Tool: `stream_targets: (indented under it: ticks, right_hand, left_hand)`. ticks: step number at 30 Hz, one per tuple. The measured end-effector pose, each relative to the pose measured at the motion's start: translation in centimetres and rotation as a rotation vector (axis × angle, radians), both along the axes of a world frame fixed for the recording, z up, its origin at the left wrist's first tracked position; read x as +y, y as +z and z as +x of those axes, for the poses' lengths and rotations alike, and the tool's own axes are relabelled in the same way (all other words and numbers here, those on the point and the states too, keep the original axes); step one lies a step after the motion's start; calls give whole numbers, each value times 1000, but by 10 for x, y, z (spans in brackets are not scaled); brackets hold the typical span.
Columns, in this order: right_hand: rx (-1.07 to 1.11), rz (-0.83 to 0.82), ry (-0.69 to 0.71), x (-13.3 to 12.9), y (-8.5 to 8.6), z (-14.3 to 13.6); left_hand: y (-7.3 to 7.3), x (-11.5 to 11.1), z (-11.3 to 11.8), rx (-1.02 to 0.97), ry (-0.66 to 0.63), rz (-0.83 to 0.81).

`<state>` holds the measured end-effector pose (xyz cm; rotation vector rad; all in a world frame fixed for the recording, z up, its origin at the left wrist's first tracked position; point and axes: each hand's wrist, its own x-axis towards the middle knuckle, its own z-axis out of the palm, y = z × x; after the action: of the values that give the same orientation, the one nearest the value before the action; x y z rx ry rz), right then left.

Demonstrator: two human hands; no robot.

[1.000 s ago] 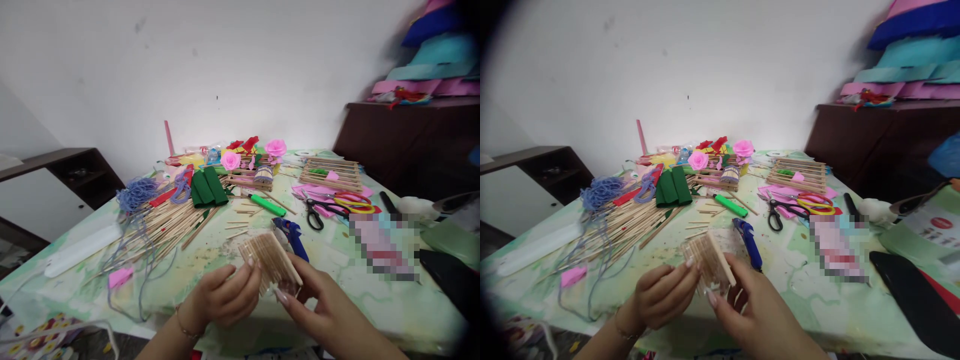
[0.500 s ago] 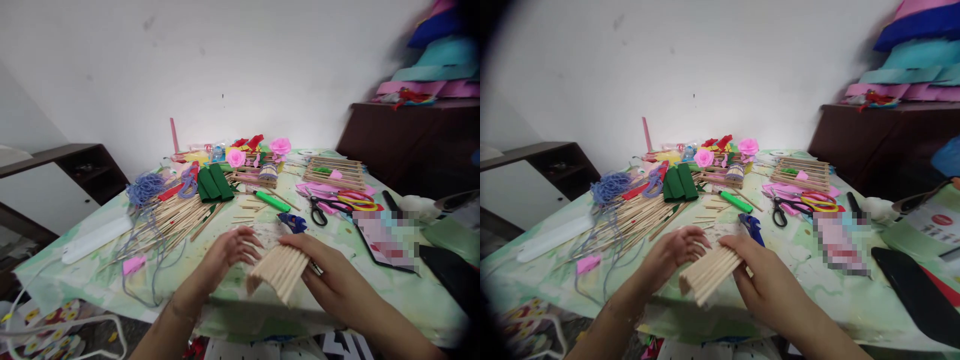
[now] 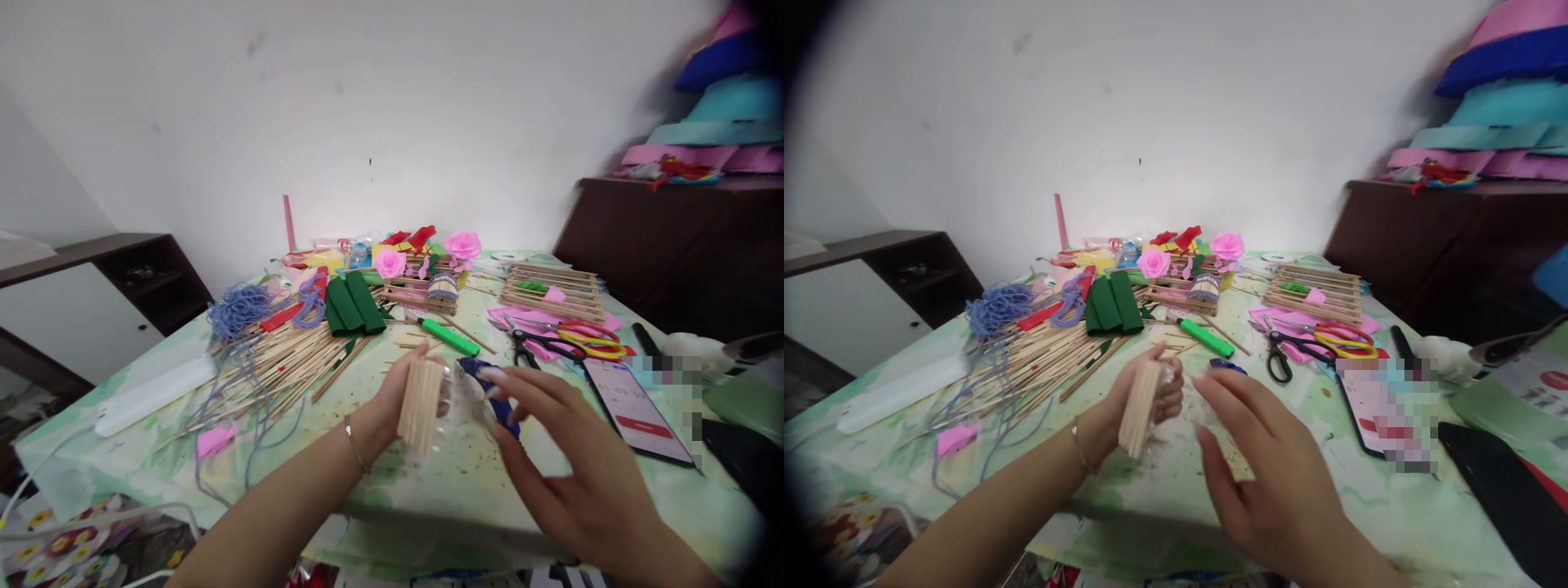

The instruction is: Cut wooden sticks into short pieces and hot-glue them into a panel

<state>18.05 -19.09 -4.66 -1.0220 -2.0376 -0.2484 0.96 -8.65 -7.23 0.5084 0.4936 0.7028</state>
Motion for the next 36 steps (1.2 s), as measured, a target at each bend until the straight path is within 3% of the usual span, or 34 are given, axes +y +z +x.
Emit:
stream_targets:
  ticks: [2,3,6,8,11,15,18,21,23,25,28,31,36]
  right_hand:
    - [90,73,23,-10,-17,21]
    - [43,35,57,-13,-29,32]
    - [56,-59,-95,-9,-66,60]
    - [62,-306,-208,4,-84,70]
    - [173,-694,-286,31,-94,71]
    - [275,-951,-272,62,-90,54]
    - [256,-938,-333,76,-82,41]
    - [484,-959,-348,86,-66,35]
    - [773,-967,-246,92,-49,33]
    - [1017,-906,-24,99,-31,30]
    - [1161,-875,222,106,-12,23]
    - [1174,-954,331,102,-15,16]
    - [1143,-1082,181,84,-37,18]
  left_hand:
    - [1,21,-13,-59,44,38]
    - [1,31,-19,-62,79,61]
    - [-5,55,-29,-104,278,95]
    - [-13,64,-29,-122,370,72]
    - [-26,66,-24,-108,439,19]
    - [-35,59,-20,-84,441,-44]
    - [-39,55,-23,-76,363,-82]
    - [-40,54,-28,-81,353,-97]
    - [-38,55,-32,-96,381,-96]
    - [-36,55,-34,-113,392,-95]
    - [-35,56,-35,-121,343,-92]
    - [-36,54,-32,-105,280,-105]
    - [-37,50,-26,-28,266,-193]
